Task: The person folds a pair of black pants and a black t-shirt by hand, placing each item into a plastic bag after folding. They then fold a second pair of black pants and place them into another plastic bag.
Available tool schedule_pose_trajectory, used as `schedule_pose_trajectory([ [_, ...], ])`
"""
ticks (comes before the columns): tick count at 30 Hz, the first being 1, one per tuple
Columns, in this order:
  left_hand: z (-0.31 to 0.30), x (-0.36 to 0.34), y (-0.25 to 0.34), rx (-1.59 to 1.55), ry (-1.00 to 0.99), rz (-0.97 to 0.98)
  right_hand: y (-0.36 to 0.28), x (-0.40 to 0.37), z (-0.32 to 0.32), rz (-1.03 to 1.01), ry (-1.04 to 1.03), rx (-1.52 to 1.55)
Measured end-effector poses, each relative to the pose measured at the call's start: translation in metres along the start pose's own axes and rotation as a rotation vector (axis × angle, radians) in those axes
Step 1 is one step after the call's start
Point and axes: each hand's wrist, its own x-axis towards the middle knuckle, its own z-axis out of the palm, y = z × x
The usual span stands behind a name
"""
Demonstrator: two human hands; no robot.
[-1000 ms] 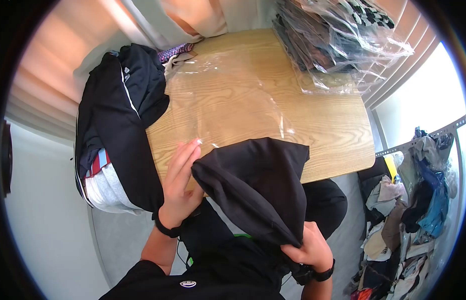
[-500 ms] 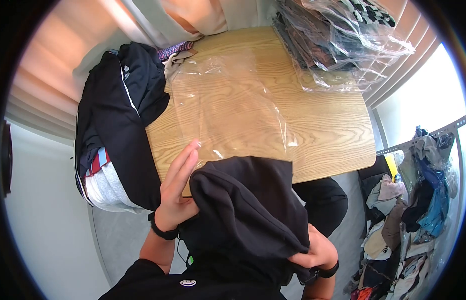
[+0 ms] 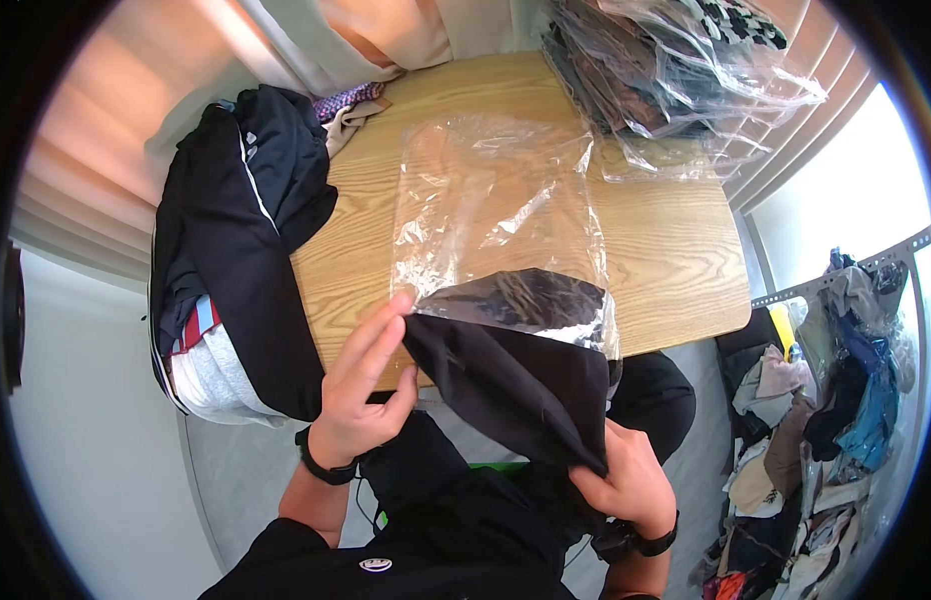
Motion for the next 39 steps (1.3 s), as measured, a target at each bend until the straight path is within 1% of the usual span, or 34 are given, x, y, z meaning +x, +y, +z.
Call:
schedule_pose_trajectory([
  [1, 0.001, 0.000, 0.000, -0.002, 0.000, 0.000, -0.002, 0.000, 0.002, 0.015, 0.041, -0.028],
  [3, 0.003, 0.001, 0.000, 0.169, -0.073, 0.169, -0.006, 0.002, 0.006, 0.030, 0.083, -0.056],
  [5, 0.005, -0.002, 0.008, 0.192, -0.104, 0.163, -0.011, 0.003, 0.011, 0.072, 0.146, -0.054],
  [7, 0.006, -0.004, 0.014, 0.208, -0.238, 0.193, -0.015, 0.007, 0.016, 0.083, 0.173, -0.041],
  [8, 0.007, -0.001, 0.022, 0.142, -0.251, 0.153, -0.017, 0.010, 0.018, 0.094, 0.200, -0.027],
  [12, 0.013, -0.004, 0.028, 0.056, -0.308, 0.189, -0.025, 0.031, 0.023, 0.036, 0.266, -0.063],
  [14, 0.014, -0.004, 0.030, 0.013, -0.302, 0.189, -0.027, 0.044, 0.024, -0.060, 0.261, -0.220],
  [17, 0.015, -0.006, 0.032, -0.042, -0.280, 0.184, -0.033, 0.069, 0.028, -0.058, 0.271, -0.261],
  [21, 0.009, -0.005, 0.034, -0.087, -0.262, 0.147, -0.041, 0.098, 0.031, -0.158, 0.283, -0.315],
  [22, 0.006, -0.006, 0.033, -0.086, -0.259, 0.149, -0.040, 0.104, 0.032, -0.232, 0.321, -0.303],
  [23, 0.003, -0.008, 0.030, -0.048, -0.261, 0.161, -0.042, 0.107, 0.032, -0.234, 0.321, -0.306],
  [25, 0.000, -0.009, 0.031, -0.009, -0.259, 0.175, -0.048, 0.113, 0.033, -0.166, 0.332, -0.423],
  [27, -0.005, -0.009, 0.036, 0.186, -0.107, 0.074, -0.051, 0.112, 0.040, -0.175, 0.354, -0.479],
  [28, -0.005, -0.006, 0.036, 0.188, -0.104, 0.071, -0.052, 0.111, 0.044, -0.198, 0.365, -0.538],
  [29, -0.002, 0.001, 0.035, 0.266, -0.047, 0.073, -0.051, 0.111, 0.049, -0.222, 0.374, -0.597],
  [30, 0.000, 0.008, 0.034, 0.344, 0.010, 0.076, -0.045, 0.112, 0.054, -0.318, 0.443, -0.640],
  [31, 0.001, 0.014, 0.034, 0.346, 0.013, 0.069, -0.049, 0.110, 0.055, -0.320, 0.436, -0.640],
  [33, 0.001, 0.029, 0.032, 0.345, 0.022, 0.161, -0.063, 0.105, 0.057, -0.110, 0.232, -0.667],
  [34, 0.003, 0.038, 0.033, 0.351, 0.012, 0.128, -0.054, 0.108, 0.063, -0.223, 0.295, -0.665],
  [35, 0.006, 0.041, 0.029, 0.356, 0.016, 0.129, -0.052, 0.107, 0.065, -0.230, 0.295, -0.666],
  [37, 0.014, 0.043, 0.019, 0.397, -0.040, 0.133, -0.054, 0.106, 0.066, -0.138, 0.213, -0.648],
  [39, 0.014, 0.043, 0.022, 0.407, -0.061, 0.145, -0.054, 0.104, 0.067, -0.157, 0.225, -0.671],
])
